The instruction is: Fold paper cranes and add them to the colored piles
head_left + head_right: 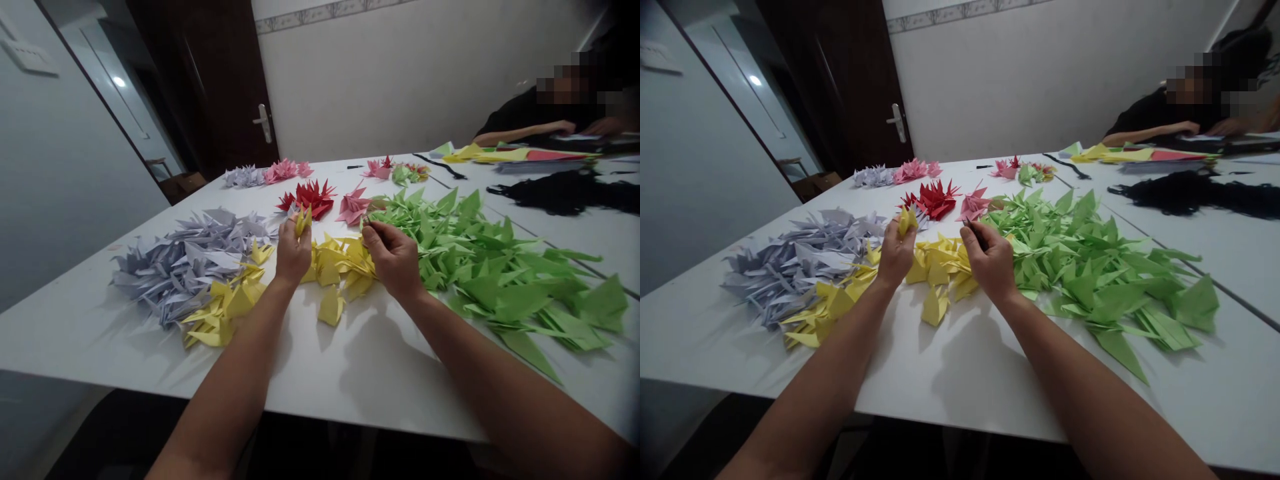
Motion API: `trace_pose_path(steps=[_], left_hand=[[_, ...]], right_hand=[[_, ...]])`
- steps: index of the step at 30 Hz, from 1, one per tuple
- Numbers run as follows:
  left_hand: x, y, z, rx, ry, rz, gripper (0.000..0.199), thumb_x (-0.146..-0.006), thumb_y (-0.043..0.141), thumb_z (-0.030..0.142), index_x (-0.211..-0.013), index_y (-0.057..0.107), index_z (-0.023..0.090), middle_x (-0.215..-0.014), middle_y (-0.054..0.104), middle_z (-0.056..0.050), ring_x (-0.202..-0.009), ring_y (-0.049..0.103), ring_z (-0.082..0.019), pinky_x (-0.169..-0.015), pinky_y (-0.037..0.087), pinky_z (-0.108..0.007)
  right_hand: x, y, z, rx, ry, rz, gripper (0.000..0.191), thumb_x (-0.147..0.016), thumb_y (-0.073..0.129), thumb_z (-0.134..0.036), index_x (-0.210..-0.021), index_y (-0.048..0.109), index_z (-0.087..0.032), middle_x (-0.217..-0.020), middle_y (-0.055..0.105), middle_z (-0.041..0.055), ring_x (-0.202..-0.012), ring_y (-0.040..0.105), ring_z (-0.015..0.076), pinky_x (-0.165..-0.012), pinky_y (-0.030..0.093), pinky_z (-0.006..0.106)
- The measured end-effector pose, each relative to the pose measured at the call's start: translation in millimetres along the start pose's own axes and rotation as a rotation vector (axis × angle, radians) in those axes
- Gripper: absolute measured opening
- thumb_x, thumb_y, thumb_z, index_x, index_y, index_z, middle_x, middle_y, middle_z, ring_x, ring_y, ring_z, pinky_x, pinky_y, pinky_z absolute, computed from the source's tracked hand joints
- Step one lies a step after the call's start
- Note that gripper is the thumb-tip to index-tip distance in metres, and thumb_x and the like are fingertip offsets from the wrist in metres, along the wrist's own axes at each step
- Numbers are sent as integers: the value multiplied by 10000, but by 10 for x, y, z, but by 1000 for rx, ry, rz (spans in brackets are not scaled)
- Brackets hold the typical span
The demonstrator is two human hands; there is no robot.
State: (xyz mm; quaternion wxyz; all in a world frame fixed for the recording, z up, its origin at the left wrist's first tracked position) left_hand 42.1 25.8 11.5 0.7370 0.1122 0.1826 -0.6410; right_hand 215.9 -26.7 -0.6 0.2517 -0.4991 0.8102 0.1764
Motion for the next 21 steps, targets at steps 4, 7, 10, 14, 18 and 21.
trace_pose_path(steps=[4,7,10,14,18,21], left_hand=[[36,40,-46,-339,162,-53,521,-684,613,115,-1197,530,147,-1233,528,-145,-1254,446,-271,-1133,264,-397],[67,61,-57,-354,196,-101,633,-644,644,127,-1258,494,167,-1284,507,-138,-1268,432,-273,-1131,263,-400],[86,63,-48,-286,213,-114,596,-653,683,215,-1226,523,214,-1287,509,-110,-1254,443,-265,-1109,292,-398],[51,15,-20,-307,246,-73,422,-732,641,299,-1142,582,219,-1255,528,-108,-1227,467,-246,-1080,332,-386],[-70,-161,9,-571,187,158,350,-795,550,257,-1115,620,134,-1260,529,-176,-1258,446,-271,-1111,288,-397],[-148,-323,-22,-823,22,262,379,-762,583,248,-1118,632,127,-1385,442,-211,-1349,315,-372,-1115,235,-525]], right_hand=[[15,9,-7,11,1,-15,302,-787,620,-432,-900,685,-160,-767,671,41,-665,595,159,-646,499,317],[43,17,-21,39,-15,-34,306,-791,618,-428,-918,690,-159,-793,685,54,-685,607,169,-655,499,322],[70,16,-39,91,-60,-61,305,-807,607,-423,-949,693,-166,-802,701,58,-688,623,182,-666,509,336],[106,15,-78,206,-192,-97,286,-827,597,-403,-981,698,-185,-901,725,77,-766,657,209,-733,522,362],[133,32,-91,266,-293,-150,270,-844,575,-375,-989,699,-184,-912,733,86,-789,672,218,-727,527,354],[141,42,-78,280,-316,-166,270,-849,570,-374,-988,701,-183,-902,736,92,-776,676,221,-710,528,351]])
Point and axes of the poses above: each hand's wrist, its own x-axis away from the middle knuckle, its own y-axis out of the palm, z = x × y, the point moved 2 cm from there along -x, towards the middle knuckle
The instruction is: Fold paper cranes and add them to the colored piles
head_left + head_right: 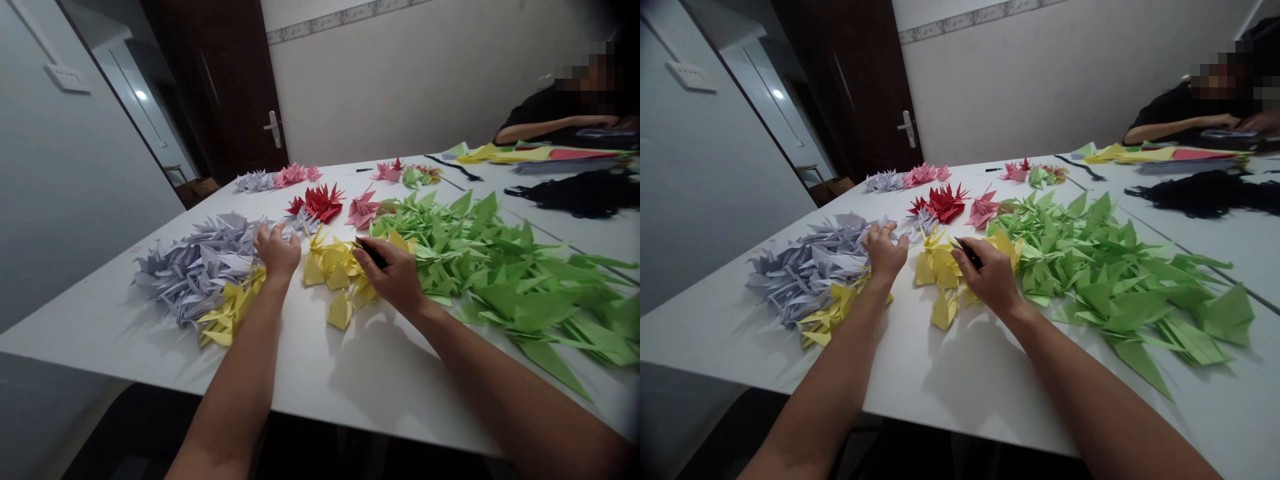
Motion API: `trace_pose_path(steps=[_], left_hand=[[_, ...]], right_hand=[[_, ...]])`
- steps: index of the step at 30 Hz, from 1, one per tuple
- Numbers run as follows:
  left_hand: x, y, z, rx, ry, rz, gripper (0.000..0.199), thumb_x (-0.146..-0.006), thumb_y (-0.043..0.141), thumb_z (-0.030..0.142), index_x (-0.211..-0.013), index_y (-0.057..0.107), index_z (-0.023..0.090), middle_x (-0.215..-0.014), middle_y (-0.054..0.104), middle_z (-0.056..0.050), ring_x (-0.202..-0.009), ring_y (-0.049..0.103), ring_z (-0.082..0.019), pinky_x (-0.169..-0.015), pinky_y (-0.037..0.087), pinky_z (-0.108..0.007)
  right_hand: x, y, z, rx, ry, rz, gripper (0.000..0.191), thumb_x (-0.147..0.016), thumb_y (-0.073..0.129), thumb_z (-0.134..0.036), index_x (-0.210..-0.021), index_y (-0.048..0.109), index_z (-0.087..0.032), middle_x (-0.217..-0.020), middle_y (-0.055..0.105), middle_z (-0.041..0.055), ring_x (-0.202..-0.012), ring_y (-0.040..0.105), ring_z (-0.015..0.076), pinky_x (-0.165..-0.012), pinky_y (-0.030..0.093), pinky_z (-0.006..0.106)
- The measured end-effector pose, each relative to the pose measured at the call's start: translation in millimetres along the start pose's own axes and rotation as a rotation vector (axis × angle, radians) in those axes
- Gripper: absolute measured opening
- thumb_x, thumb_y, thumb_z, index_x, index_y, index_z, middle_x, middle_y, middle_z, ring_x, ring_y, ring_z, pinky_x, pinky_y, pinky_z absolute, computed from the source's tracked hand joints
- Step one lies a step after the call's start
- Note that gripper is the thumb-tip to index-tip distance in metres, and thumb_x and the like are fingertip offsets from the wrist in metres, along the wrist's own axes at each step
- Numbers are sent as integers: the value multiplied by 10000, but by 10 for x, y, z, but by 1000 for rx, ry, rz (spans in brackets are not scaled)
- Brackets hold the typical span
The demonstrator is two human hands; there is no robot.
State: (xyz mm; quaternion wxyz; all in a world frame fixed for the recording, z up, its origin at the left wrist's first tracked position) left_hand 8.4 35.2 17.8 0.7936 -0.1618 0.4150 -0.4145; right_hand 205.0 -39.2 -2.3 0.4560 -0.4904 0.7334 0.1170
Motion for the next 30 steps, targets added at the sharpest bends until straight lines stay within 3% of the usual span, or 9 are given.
trace_pose_path(steps=[4,8,12,18,21,23,26,30], left_hand=[[-38,18,-181,-164,-122,-148,355,-721,609,322,-1033,661,160,-1425,415,-205,-1380,209,-453,-1032,282,-641],[-37,65,-284,-195,-135,-197,313,-699,593,307,-965,663,157,-1402,443,-218,-1348,272,-467,-984,321,-670],[-55,80,-322,-171,-111,-192,387,-692,578,252,-1056,626,131,-1440,394,-240,-1324,338,-446,-1007,321,-649],[-73,33,-229,-124,-57,-193,376,-725,533,154,-1088,627,122,-1319,535,-217,-1287,424,-390,-1070,315,-562],[-67,-35,-51,151,42,-70,460,-749,497,111,-1200,583,92,-1430,441,-179,-1374,342,-294,-1163,237,-428],[-26,-69,87,483,57,-43,486,-764,503,122,-1246,561,148,-1454,430,-116,-1364,366,-238,-1153,275,-367],[91,-67,278,1005,-94,-167,457,-776,531,152,-1223,568,239,-1380,519,-49,-1177,556,-199,-1027,441,-359],[265,-21,459,1403,-341,-413,376,-758,553,83,-1112,611,195,-1095,679,-41,-885,660,-119,-887,519,-284]], right_hand=[[1,6,11,11,8,-7,271,-842,574,-382,-978,703,-188,-903,740,87,-780,680,222,-704,526,343],[-5,2,8,8,6,-17,270,-839,573,-380,-964,705,-181,-889,742,84,-772,681,218,-695,528,342],[-7,5,10,-4,-4,-30,263,-844,574,-367,-976,702,-179,-905,741,87,-779,681,213,-701,531,346],[1,23,20,-14,-26,-42,258,-847,575,-349,-973,704,-164,-894,741,94,-779,684,216,-697,533,354],[-2,25,13,-22,-22,-53,257,-845,574,-343,-979,703,-165,-905,739,95,-797,685,217,-714,535,360],[-6,22,-6,-33,-17,-56,254,-842,574,-332,-978,704,-161,-909,738,100,-804,684,218,-722,533,358],[-9,23,-51,-68,4,-64,243,-837,583,-321,-967,707,-157,-911,737,102,-804,682,215,-721,525,343],[4,52,-86,-189,108,-74,247,-832,586,-339,-937,709,-153,-861,729,80,-737,656,184,-671,502,307]])
Point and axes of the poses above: each hand's wrist, its own x-axis away from the middle knuckle, its own y-axis out of the palm, z = x × y, the point moved 2 cm from there along -x, towards the middle knuckle
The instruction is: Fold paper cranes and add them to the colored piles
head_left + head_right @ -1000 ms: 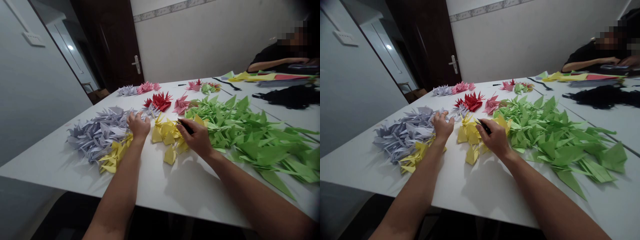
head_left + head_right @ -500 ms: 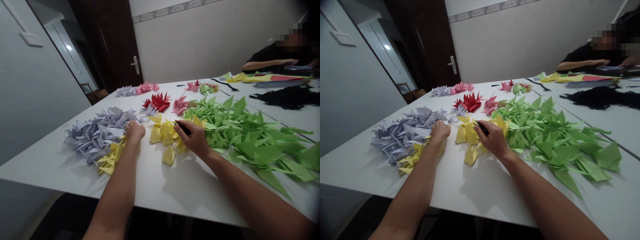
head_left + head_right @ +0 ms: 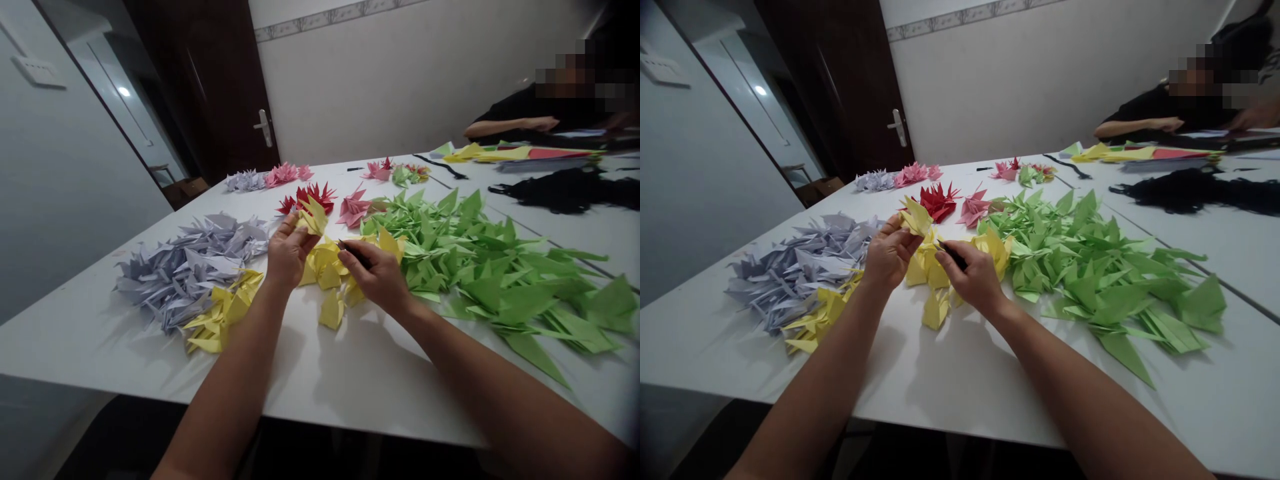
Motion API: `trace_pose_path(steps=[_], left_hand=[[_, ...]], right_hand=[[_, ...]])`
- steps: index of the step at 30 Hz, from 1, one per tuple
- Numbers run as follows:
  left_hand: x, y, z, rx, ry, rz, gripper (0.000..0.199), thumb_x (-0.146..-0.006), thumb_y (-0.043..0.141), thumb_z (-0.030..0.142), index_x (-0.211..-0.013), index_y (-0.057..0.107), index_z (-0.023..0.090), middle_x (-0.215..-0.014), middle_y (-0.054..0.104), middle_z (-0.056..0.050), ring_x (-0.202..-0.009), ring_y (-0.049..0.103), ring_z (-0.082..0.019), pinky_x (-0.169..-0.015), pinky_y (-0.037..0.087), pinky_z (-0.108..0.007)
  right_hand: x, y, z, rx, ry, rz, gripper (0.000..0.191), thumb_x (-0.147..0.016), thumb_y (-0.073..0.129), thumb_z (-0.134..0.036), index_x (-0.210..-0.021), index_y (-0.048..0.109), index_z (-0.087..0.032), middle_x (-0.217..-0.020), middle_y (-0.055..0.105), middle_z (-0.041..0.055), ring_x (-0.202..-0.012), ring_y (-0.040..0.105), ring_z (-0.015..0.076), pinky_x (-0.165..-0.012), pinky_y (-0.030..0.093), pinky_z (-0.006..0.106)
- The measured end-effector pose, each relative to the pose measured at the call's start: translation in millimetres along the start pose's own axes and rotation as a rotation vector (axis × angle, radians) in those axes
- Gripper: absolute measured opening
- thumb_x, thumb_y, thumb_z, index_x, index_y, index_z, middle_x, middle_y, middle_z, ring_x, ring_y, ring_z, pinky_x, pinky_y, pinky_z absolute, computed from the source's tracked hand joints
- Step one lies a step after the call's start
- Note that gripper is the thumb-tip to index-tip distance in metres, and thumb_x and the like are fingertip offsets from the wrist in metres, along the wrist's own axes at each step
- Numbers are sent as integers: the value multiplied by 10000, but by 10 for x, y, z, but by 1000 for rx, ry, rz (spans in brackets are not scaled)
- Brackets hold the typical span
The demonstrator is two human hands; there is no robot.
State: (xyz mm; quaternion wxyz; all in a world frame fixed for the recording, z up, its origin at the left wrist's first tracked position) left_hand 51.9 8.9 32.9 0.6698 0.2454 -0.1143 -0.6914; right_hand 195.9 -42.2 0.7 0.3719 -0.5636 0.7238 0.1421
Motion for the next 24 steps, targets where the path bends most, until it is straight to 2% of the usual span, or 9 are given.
trace_pose_path(steps=[4,9,15,24], left_hand=[[61,87,-69,130,-143,-102,328,-749,525,19,-1019,647,162,-856,719,-20,-747,668,-93,-764,529,-200],[101,124,-110,189,-201,-147,418,-723,495,-26,-1047,662,179,-804,736,-22,-712,681,-105,-755,531,-204],[133,142,-145,212,-235,-179,371,-704,530,-35,-986,677,157,-713,715,-10,-656,669,-91,-711,523,-182],[101,123,-183,210,-224,-196,311,-695,545,-24,-915,668,159,-723,710,-1,-680,674,-99,-726,534,-210]], right_hand=[[6,53,46,-169,146,-34,271,-822,594,-390,-918,703,-161,-730,670,28,-614,576,131,-574,454,261],[-9,78,100,-386,257,-47,263,-797,630,-406,-883,697,-166,-666,599,-6,-554,515,97,-520,425,234],[-9,61,77,-389,233,-72,262,-810,621,-414,-866,709,-173,-620,547,-17,-536,472,88,-476,382,218],[-11,50,73,-362,215,-80,226,-829,611,-380,-824,702,-173,-605,519,-26,-529,438,78,-475,349,212]])
Point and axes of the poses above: each hand's wrist, its own x-axis away from the middle knuckle, its own y-axis out of the palm, z = x × y, the point moved 2 cm from there along -x, towards the middle knuckle
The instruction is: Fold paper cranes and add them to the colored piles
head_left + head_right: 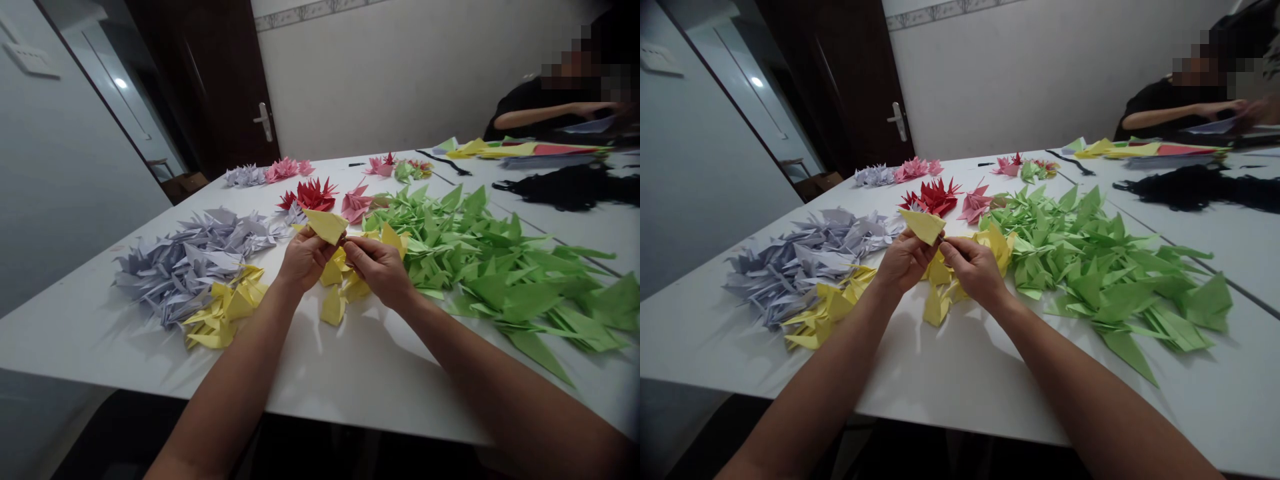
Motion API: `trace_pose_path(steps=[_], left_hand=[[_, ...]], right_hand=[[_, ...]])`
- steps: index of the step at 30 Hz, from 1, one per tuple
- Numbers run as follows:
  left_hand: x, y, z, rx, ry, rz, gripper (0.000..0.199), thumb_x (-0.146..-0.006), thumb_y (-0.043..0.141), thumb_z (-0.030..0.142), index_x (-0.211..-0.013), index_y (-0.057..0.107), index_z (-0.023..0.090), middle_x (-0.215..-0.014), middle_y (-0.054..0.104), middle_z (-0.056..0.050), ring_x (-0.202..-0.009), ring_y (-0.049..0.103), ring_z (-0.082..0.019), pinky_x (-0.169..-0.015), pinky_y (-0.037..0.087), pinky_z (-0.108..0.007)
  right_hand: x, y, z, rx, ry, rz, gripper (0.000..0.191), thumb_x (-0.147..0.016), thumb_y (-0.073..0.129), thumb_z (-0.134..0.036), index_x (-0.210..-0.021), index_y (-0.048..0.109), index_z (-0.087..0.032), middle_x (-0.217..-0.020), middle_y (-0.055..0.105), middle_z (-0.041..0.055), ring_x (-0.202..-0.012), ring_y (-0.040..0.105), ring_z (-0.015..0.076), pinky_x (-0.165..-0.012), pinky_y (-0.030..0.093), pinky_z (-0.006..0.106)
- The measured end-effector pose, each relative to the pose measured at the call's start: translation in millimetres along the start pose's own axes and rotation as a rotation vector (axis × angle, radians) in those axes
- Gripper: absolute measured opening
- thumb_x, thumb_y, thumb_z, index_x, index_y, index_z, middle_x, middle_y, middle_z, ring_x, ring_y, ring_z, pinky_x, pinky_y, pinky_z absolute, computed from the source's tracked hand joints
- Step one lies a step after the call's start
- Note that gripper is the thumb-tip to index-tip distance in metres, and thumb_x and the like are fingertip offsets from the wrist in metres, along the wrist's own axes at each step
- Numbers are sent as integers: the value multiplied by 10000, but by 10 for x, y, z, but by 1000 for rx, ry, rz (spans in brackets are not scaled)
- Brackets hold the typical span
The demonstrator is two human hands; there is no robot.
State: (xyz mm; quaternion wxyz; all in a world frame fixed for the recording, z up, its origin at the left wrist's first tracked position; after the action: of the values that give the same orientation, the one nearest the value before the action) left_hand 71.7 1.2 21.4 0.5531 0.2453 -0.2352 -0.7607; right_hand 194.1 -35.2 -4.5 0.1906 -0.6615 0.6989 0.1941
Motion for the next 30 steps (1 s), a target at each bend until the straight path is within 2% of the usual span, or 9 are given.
trace_pose_path(steps=[12,21,30], left_hand=[[-7,-22,-7,-33,21,3,292,-697,569,-19,-898,673,166,-748,709,1,-702,670,-104,-767,522,-228],[-7,-44,-9,-32,23,-2,305,-714,584,2,-951,673,172,-759,715,-4,-716,680,-117,-788,534,-246],[6,-33,15,-44,-2,9,273,-742,556,5,-938,676,152,-727,713,-19,-680,678,-112,-747,538,-229]], right_hand=[[-7,-16,50,27,-6,-8,250,-838,599,-399,-847,715,-178,-623,536,-15,-550,457,91,-483,354,218],[-7,-21,56,26,2,-7,271,-825,610,-422,-851,727,-179,-645,564,-2,-585,499,105,-529,408,232],[2,-22,54,36,19,6,290,-818,617,-442,-895,732,-187,-649,575,1,-581,511,110,-492,396,225]])
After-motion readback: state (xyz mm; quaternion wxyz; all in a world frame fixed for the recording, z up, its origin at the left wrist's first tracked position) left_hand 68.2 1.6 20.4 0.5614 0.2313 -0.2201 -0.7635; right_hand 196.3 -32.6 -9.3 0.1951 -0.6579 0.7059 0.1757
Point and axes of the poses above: each hand's wrist, its own x-axis away from the middle knuckle, its own y-axis out of the palm, z = x × y, the point moved 2 cm from there along -x, towards the middle knuckle
